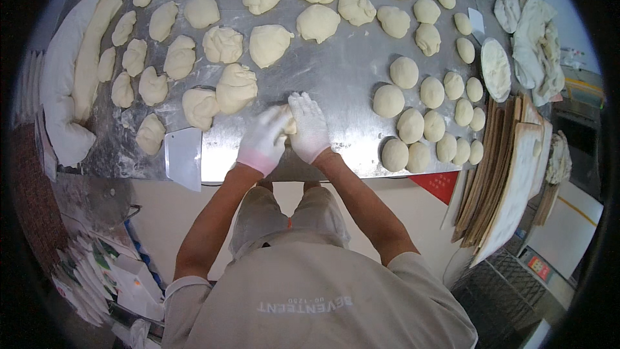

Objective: The person shapes dough into round balls by hand on a stainless steel table, occasionally using a scraper to move and separate the pieces.

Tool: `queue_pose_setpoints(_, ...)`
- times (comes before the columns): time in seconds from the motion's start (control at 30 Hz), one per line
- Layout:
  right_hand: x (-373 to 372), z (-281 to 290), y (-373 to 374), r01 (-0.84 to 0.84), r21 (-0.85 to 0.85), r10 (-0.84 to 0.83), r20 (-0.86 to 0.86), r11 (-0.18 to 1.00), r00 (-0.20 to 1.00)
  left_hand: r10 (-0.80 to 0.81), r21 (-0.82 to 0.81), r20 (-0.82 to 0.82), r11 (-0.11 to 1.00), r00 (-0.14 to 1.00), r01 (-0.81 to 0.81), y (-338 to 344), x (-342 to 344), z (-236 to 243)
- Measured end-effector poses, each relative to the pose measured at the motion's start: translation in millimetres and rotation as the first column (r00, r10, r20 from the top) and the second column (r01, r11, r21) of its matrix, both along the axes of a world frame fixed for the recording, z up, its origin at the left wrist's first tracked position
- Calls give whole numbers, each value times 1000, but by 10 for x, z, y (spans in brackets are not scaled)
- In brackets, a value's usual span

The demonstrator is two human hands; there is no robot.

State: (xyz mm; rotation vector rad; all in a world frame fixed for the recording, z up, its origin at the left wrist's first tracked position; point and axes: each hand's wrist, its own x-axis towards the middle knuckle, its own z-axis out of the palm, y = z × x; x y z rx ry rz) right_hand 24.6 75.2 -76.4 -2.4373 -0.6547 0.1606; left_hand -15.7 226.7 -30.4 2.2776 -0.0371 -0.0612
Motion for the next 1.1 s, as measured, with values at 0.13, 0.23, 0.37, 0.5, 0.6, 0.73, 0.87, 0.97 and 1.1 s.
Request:
queue_pose_setpoints(0.13, 58, 184, 115, -120, 77, 135, -224, 990, 965, 200, 20, -240, 979, 950, -201, 51, -65, -86)
queue_pose_setpoints(0.23, 75, 650, 127, -244, 89, 256, -480, 966, 839, 118, -22, -234, 992, 965, -126, 146, -395, -356)
queue_pose_setpoints(0.37, -13, 92, 44, -116, -69, 110, -86, 991, 990, 187, -42, -135, 980, 973, -194, -39, -284, -294)
queue_pose_setpoints(0.5, 231, 217, 40, -78, 232, 153, -324, 970, 934, 281, -26, -214, 956, 936, -293, -28, 34, -331)
queue_pose_setpoints(0.6, 321, 193, -234, -192, 454, 413, -457, 870, 788, 141, -84, -31, 986, 990, -143, -71, -141, -363)
queue_pose_setpoints(0.73, 157, 52, -174, -152, -78, 145, -91, 985, 985, 253, -120, -189, 953, 949, -278, -222, -21, -278)
queue_pose_setpoints(0.87, 242, 112, -263, -118, 221, 160, -186, 968, 969, 301, -88, -462, 920, 834, -381, -240, 167, -381)
queue_pose_setpoints(0.97, 149, 95, -303, -165, 198, 214, -259, 966, 942, -29, -220, -102, 975, 994, 5, -173, -128, -649)
queue_pose_setpoints(1.1, 150, 32, -239, -71, 10, 71, -13, 997, 997, 223, -206, -156, 945, 962, -253, -339, -30, -492)
